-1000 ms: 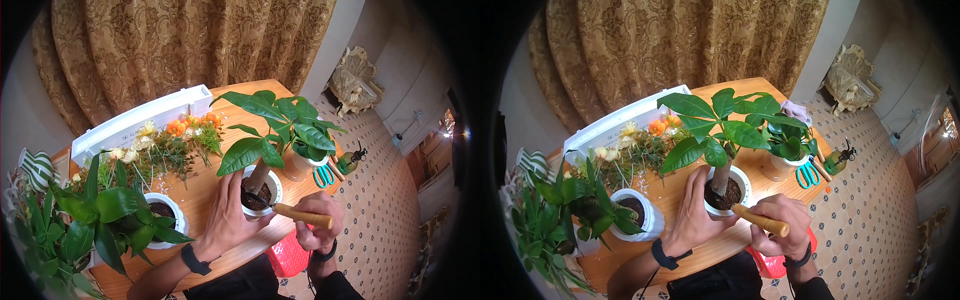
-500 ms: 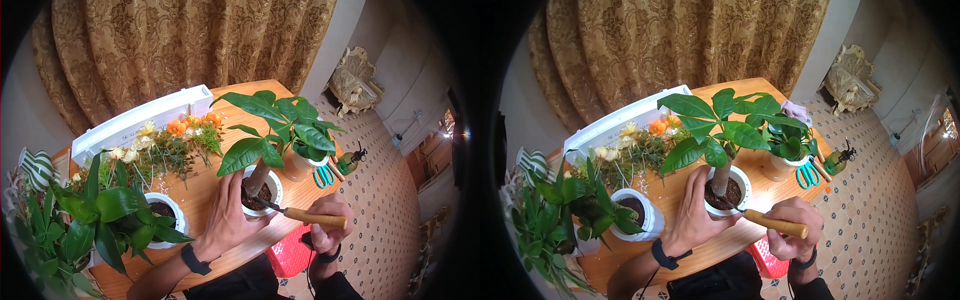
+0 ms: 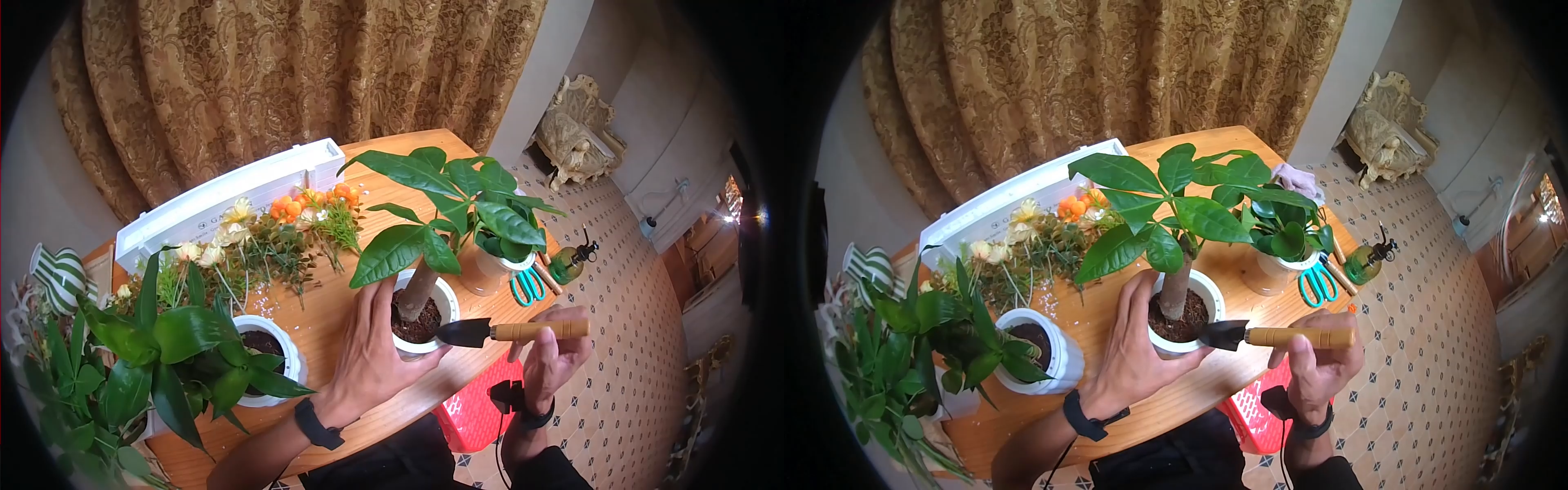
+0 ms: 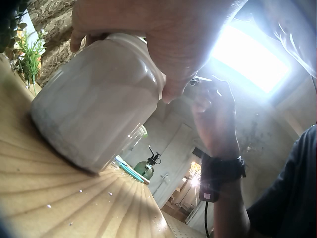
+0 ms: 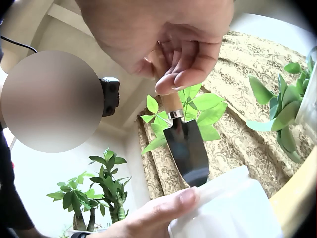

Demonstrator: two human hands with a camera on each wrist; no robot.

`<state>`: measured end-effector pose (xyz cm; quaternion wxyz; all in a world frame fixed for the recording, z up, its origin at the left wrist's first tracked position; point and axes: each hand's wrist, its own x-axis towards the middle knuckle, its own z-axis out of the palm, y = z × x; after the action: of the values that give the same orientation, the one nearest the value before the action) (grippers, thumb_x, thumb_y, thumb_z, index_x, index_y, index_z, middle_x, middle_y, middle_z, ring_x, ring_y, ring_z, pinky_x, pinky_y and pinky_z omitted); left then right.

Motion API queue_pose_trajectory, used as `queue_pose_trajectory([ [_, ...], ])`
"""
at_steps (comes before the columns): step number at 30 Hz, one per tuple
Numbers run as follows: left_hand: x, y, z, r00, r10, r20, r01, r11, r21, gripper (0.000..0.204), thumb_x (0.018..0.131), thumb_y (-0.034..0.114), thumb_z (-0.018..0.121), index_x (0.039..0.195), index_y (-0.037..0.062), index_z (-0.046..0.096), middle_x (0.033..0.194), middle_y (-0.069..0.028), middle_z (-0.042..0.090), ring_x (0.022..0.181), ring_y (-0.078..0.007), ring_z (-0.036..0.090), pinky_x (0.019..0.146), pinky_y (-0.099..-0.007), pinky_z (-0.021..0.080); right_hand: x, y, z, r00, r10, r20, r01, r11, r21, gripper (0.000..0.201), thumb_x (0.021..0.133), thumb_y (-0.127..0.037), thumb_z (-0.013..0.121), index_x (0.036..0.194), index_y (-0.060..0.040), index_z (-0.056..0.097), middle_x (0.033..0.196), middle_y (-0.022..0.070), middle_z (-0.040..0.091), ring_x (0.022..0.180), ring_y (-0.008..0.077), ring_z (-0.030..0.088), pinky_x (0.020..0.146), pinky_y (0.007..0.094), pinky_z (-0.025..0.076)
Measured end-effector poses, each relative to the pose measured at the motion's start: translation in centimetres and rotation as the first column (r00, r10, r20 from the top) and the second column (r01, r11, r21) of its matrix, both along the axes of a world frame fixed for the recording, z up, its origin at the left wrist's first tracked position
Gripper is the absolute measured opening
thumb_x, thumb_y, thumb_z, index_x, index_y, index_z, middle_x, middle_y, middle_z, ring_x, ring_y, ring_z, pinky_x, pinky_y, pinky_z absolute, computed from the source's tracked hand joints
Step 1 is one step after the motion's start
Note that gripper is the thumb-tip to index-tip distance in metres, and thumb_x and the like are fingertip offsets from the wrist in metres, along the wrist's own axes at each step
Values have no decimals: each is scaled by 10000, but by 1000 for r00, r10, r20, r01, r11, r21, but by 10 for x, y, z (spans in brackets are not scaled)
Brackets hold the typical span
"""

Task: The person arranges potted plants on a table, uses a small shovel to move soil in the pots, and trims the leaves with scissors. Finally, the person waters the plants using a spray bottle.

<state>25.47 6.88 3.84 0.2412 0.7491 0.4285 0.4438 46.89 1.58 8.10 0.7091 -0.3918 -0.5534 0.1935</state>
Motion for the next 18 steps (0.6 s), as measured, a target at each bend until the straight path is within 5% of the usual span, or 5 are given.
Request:
queue_pose_trajectory([
  [3, -1, 0, 0, 1000, -3, -1, 3, 1000, 8, 1102, 667, 337, 929, 1472, -48, 283, 1399, -254, 392, 1307, -414, 458, 1083, -465, 425, -4, 8, -6, 999, -46, -21, 47, 999, 8, 200, 958, -117, 631, 926, 53, 532, 819, 109, 539, 514, 164, 551, 340, 282, 467],
  [9, 0, -1, 2, 1000, -9, 0, 9, 1000, 10, 1101, 671, 336, 929, 1470, -52, 279, 1402, -259, 387, 1311, -415, 453, 1086, -465, 418, -12, 19, -3, 982, -106, -159, 83, 986, -148, 158, 983, -123, 625, 985, 20, 558, 689, 74, 579, 503, 136, 564, 361, 265, 459],
  [18, -1, -1, 3, 1000, -10, -3, 10, 1000, -2, 1097, 673, 331, 929, 1475, -43, 280, 1407, -254, 386, 1313, -411, 454, 1087, -467, 418, -12, 24, -4, 979, -121, -164, 96, 984, -153, 175, 987, -144, 633, 1021, 14, 568, 650, 62, 572, 476, 124, 551, 358, 253, 442],
])
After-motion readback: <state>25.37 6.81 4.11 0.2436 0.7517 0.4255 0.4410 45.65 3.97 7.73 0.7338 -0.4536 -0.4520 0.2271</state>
